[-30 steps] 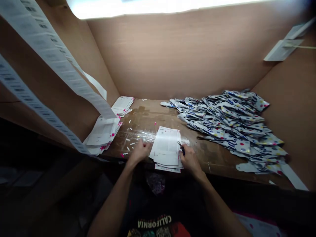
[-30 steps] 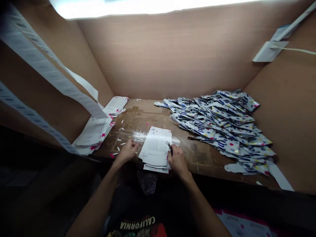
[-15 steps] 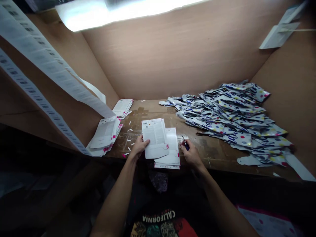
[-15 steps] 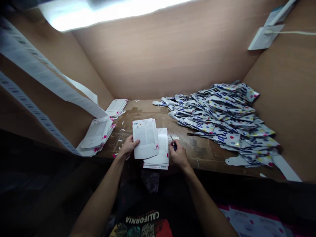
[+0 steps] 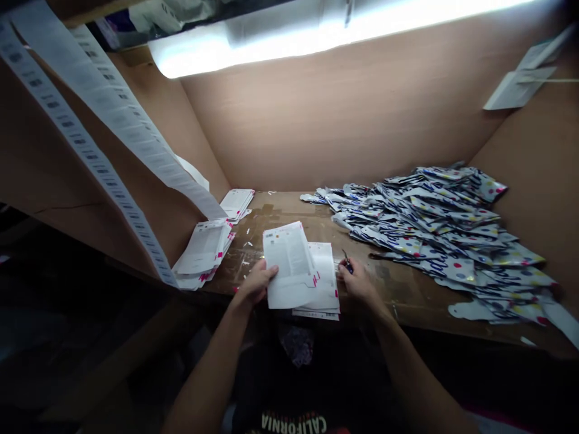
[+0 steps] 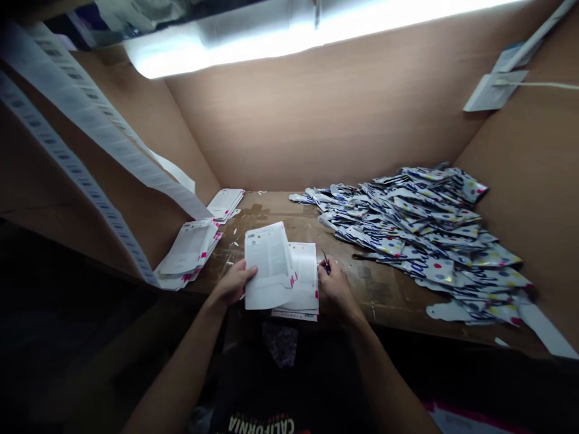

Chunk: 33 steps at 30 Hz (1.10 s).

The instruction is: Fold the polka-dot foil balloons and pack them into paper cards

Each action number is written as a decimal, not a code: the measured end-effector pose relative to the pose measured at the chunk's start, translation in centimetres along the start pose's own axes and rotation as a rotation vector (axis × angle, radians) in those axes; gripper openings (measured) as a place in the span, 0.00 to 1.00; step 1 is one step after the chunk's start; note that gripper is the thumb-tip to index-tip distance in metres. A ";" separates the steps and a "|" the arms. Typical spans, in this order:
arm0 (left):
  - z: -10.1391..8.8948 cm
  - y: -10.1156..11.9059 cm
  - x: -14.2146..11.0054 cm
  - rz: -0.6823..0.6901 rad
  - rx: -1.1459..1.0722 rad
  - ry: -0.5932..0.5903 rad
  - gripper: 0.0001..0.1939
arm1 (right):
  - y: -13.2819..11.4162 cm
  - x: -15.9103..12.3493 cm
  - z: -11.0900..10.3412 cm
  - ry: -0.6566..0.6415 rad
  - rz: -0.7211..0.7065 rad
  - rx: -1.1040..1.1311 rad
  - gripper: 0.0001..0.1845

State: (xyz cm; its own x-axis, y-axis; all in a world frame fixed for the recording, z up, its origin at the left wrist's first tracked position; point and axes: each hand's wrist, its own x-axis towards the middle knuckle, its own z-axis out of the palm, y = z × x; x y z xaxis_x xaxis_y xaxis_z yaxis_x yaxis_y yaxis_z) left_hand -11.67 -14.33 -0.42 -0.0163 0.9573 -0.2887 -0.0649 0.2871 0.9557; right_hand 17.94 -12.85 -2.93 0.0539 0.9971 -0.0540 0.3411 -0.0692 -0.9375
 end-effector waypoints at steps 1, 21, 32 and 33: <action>0.9 -1.0 0.6 -0.009 0.117 0.050 0.19 | 0.7 -0.2 0.2 -0.026 0.007 -0.022 0.12; 0.8 0.2 -0.3 0.413 0.113 0.134 0.20 | -0.7 -2.7 2.3 -0.199 0.293 0.603 0.20; -2.0 5.6 -7.0 0.609 0.090 0.322 0.25 | -7.9 0.3 5.4 -0.520 -0.009 0.755 0.25; -2.1 5.8 -6.6 0.596 0.000 0.321 0.29 | -8.3 0.8 6.4 -0.482 -0.101 0.748 0.25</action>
State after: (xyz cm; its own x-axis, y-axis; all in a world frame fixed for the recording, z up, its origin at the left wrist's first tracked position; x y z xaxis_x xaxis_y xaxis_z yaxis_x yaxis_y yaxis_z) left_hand -14.08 -19.00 6.93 -0.3452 0.8942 0.2852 0.0472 -0.2870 0.9568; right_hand 9.09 -11.24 2.63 -0.4009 0.9142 0.0600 -0.3871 -0.1097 -0.9155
